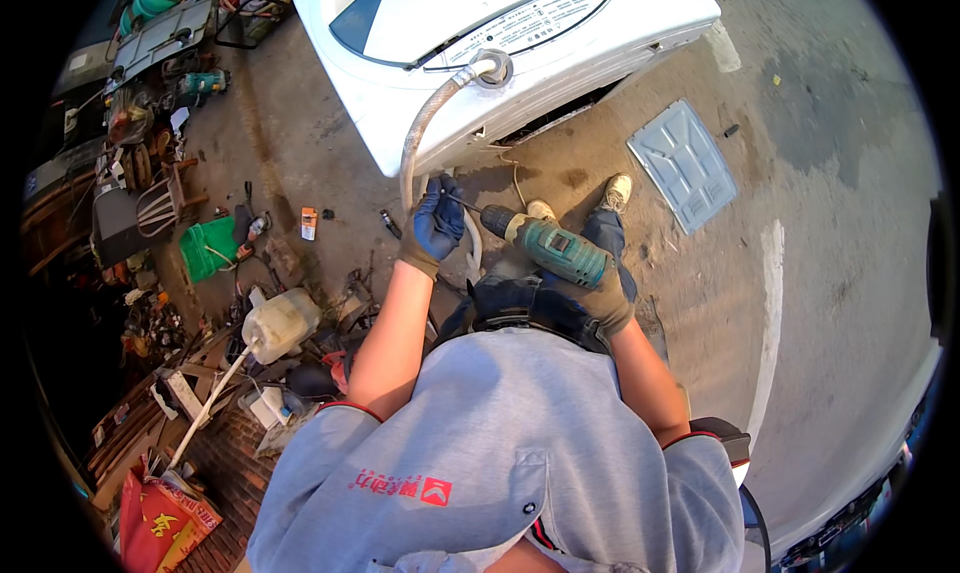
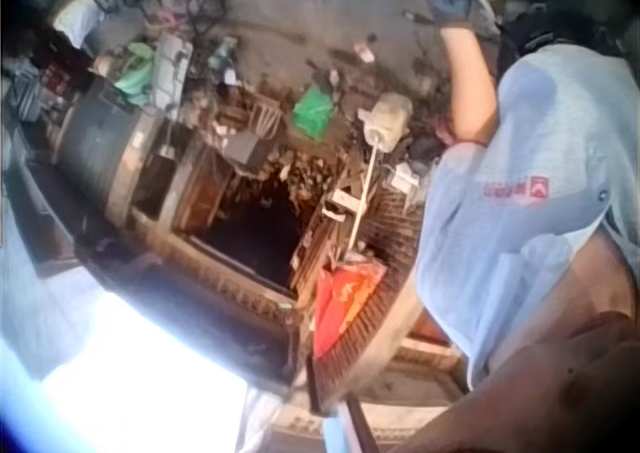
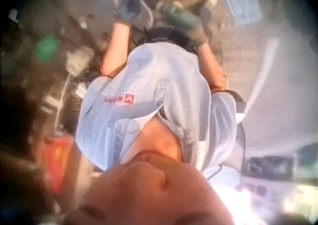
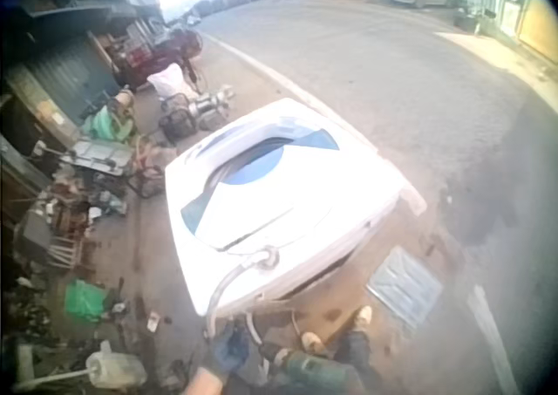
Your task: The person reassembles a top-loading washing machine in a cluttered workshop. They place the top control panel onto the main body, connect the drain hose, and secure the bottom panel using a power drill. The person also retrieves tools from a green bin and organizes them.
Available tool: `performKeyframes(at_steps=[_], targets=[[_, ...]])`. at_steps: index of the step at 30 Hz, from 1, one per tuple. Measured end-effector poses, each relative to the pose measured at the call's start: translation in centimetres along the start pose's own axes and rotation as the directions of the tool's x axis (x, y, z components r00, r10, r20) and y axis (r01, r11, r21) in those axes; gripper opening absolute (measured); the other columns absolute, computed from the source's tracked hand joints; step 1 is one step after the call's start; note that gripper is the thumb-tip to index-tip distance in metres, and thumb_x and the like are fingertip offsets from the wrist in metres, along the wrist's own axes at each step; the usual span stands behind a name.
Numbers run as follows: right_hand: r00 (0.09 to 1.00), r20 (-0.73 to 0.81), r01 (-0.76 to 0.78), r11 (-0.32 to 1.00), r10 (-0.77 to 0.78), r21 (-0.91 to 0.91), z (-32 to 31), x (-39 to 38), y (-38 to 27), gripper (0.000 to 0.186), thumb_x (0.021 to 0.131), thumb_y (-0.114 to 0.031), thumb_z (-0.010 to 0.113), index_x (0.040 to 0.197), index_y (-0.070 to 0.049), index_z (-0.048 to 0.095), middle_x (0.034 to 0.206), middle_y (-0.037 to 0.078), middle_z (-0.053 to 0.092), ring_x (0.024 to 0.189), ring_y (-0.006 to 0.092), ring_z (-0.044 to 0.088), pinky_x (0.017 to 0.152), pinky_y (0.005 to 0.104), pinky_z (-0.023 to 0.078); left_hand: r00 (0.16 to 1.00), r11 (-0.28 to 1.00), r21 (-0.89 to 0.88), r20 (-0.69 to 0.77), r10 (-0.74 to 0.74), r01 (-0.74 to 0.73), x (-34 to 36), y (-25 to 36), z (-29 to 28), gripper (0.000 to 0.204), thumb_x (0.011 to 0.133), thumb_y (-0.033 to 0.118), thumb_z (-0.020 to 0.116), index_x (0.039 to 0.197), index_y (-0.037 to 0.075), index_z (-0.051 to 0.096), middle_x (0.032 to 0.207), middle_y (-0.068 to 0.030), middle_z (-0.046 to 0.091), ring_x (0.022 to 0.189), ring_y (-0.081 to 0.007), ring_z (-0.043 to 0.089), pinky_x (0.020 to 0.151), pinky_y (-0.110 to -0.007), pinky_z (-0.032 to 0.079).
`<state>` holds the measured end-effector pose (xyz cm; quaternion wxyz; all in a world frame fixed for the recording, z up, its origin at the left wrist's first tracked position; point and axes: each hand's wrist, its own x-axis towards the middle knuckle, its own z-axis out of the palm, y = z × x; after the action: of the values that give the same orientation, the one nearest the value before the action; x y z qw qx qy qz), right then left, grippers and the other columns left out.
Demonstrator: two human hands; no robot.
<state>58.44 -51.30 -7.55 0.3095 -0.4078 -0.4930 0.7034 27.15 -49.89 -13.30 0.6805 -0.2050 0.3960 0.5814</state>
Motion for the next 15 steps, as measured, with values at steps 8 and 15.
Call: performKeyframes(at_steps=[8,15], targets=[[0.997,-0.076,0.013,0.999,-0.010,0.038,1.7,0.0,-0.3,0.045,0.073,-0.006,0.078,0.115,-0.002,0.063,0.107,0.010,0.069,0.096,0.0195,0.066,0.089,0.0305,0.050,1.000,1.000,0.031,0.000,-0.001,0.001,-0.3,0.4,-0.1,0.019,0.096,0.017,0.057,0.108,0.004,0.065,0.096,-0.0081,0.071,0.085,-0.0200,0.069,0.067,-0.030,0.061],[0.970,0.007,0.227,0.895,-0.244,-0.383,2.3,-0.6,0.5,0.056,0.072,-0.014,0.075,0.123,-0.001,0.057,0.109,0.015,0.065,0.099,0.0296,0.064,0.090,0.0358,0.050,0.982,0.934,0.327,-0.074,0.175,-0.142,0.4,-0.5,-2.1,0.017,0.094,0.016,0.060,0.106,0.005,0.065,0.095,-0.0072,0.071,0.084,-0.0182,0.069,0.065,-0.028,0.060]])
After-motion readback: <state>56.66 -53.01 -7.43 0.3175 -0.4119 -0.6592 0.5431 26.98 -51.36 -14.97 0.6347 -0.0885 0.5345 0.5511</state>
